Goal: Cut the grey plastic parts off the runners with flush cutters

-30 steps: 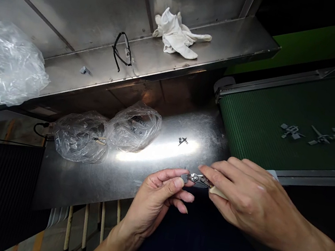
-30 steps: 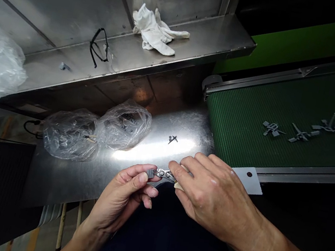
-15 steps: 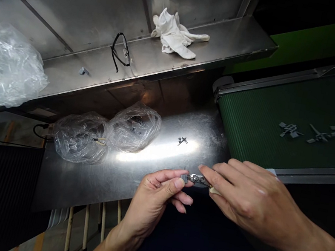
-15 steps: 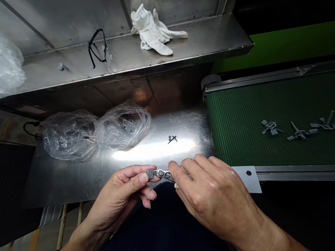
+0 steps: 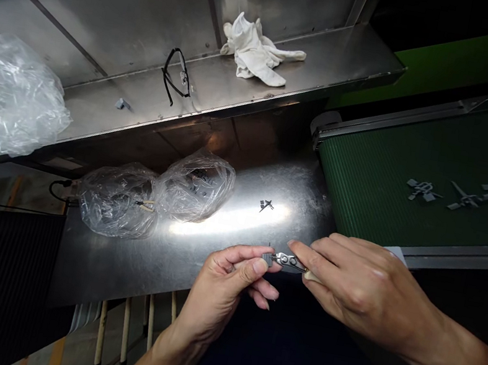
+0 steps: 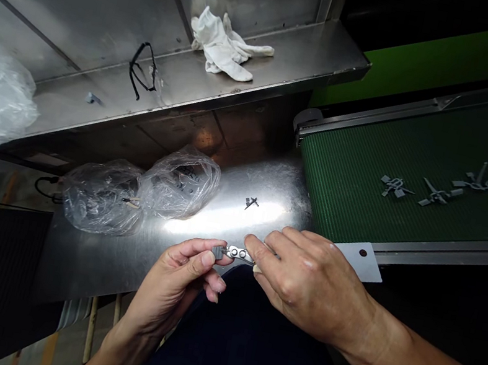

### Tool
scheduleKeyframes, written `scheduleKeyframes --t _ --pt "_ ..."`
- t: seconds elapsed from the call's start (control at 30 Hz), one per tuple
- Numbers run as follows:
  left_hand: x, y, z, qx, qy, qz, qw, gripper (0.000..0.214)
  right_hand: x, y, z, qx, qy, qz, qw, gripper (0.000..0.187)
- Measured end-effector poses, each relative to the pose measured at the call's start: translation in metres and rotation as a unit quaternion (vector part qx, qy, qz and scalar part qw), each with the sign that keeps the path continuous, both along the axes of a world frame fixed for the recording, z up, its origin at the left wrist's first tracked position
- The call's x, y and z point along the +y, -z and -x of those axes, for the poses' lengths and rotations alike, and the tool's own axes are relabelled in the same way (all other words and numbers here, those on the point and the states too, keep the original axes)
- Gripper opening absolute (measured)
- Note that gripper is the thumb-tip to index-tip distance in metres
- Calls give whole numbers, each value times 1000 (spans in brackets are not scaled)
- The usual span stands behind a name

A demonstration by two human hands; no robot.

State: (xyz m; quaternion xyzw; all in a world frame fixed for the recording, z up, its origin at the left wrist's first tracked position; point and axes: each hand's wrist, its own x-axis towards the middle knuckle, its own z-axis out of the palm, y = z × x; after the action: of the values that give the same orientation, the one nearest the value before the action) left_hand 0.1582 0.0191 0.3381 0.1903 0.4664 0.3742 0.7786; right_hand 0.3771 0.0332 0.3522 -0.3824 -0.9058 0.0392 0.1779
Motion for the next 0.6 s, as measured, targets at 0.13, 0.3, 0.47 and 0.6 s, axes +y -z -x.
scheduleKeyframes --t 0.13,0.3,0.47,0.6 --pt "0 -1 -2 -39 -4 17 999 25 0 4 0 42 9 23 999 27" --pt "1 1 -4 -63 -5 23 998 21 1 3 0 55 28 21 998 28" --pt "2 5 -6 -55 -5 6 998 25 4 0 -2 26 8 20 999 29" --pt "2 4 -8 -51 -9 -3 999 26 5 0 -2 24 4 33 999 30"
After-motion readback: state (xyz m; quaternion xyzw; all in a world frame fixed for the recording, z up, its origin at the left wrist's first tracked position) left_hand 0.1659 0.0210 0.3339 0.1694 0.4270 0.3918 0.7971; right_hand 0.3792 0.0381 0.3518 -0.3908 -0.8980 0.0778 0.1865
